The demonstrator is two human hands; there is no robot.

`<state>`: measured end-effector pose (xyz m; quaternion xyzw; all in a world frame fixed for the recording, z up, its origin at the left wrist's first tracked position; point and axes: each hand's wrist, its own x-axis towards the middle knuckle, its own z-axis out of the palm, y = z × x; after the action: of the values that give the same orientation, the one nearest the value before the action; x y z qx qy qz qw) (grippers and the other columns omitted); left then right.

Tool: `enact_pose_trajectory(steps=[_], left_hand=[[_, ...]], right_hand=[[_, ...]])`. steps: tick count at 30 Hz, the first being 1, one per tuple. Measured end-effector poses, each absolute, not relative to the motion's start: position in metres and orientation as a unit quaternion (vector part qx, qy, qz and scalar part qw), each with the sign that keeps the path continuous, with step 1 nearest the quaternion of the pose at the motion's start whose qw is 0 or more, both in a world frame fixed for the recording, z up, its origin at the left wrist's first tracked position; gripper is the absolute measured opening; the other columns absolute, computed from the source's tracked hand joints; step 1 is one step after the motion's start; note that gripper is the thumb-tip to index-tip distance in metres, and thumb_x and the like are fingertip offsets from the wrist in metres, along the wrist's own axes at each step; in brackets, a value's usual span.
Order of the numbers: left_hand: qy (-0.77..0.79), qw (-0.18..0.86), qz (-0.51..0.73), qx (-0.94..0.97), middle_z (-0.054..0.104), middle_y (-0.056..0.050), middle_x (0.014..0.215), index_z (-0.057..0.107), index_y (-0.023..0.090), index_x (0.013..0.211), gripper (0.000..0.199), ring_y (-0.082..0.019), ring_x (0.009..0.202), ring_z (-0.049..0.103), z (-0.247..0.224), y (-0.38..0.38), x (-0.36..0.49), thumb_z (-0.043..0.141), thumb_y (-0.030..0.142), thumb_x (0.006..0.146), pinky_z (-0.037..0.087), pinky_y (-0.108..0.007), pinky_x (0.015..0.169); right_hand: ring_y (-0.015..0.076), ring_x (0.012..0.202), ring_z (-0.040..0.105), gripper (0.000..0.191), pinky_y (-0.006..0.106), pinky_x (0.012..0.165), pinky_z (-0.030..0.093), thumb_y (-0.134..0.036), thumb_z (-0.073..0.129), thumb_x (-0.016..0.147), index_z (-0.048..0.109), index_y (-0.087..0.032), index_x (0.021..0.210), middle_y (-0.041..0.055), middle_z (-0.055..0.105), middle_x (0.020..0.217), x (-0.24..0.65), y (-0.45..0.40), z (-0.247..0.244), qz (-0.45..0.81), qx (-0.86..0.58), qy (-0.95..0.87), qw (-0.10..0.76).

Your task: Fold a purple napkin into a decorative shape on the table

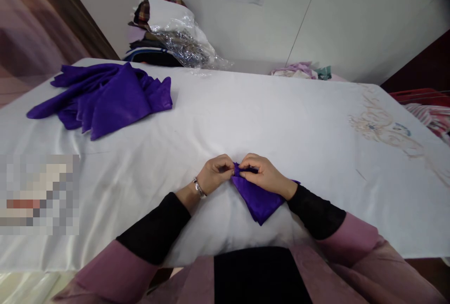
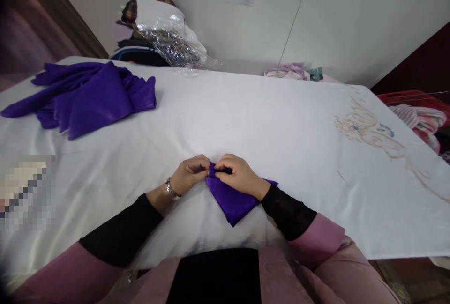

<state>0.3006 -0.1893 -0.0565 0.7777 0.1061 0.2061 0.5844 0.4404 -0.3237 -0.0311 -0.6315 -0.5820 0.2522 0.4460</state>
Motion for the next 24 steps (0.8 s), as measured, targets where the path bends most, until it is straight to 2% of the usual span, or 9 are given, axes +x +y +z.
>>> enact_pose_trajectory(steps=[7, 12, 16, 24], left_hand=[[0.094, 0.547, 0.21, 0.805, 0.055, 0.001, 0.068, 0.055, 0.016, 0.062, 0.011, -0.01, 0.065, 0.051, -0.0536, -0.1917, 0.301, 0.059, 0.009, 0.069, 0.042, -0.025, 0.063], [0.107, 0.59, 0.226, 0.768, 0.056, 0.001, 0.07, 0.061, 0.016, 0.074, 0.003, -0.01, 0.065, 0.051, -0.0544, -0.1924, 0.3002, 0.064, 0.018, 0.074, 0.043, -0.025, 0.062], [0.074, 0.598, 0.234, 0.763, 0.055, 0.0, 0.074, 0.067, 0.019, 0.092, 0.017, -0.011, 0.068, 0.052, -0.0551, -0.1922, 0.2991, 0.066, 0.023, 0.076, 0.045, -0.025, 0.064], [0.057, 0.59, 0.243, 0.768, 0.057, -0.003, 0.079, 0.069, 0.019, 0.085, 0.011, -0.011, 0.07, 0.055, -0.0522, -0.194, 0.298, 0.065, 0.027, 0.078, 0.047, -0.026, 0.063]], right_hand=[[0.014, 0.077, 0.055, 0.01, 0.029, 0.073, 0.044, -0.013, 0.057, 0.078, 0.064, -0.021, 0.079, 0.0012, 0.059, 0.08, 0.4421, -0.3238, -0.0315, 0.259, -0.632, -0.583, 0.441], [0.0138, 0.075, 0.054, 0.008, 0.029, 0.072, 0.044, -0.015, 0.058, 0.078, 0.064, -0.021, 0.079, 0.0007, 0.058, 0.079, 0.4436, -0.3245, -0.034, 0.257, -0.639, -0.576, 0.44], [0.0139, 0.077, 0.055, 0.009, 0.029, 0.073, 0.044, -0.014, 0.057, 0.079, 0.064, -0.02, 0.08, 0.0011, 0.059, 0.08, 0.443, -0.3243, -0.0331, 0.259, -0.636, -0.58, 0.437], [0.0141, 0.077, 0.055, 0.012, 0.028, 0.072, 0.043, -0.012, 0.056, 0.077, 0.064, -0.02, 0.078, 0.0009, 0.059, 0.079, 0.4424, -0.3238, -0.0307, 0.264, -0.635, -0.584, 0.431]])
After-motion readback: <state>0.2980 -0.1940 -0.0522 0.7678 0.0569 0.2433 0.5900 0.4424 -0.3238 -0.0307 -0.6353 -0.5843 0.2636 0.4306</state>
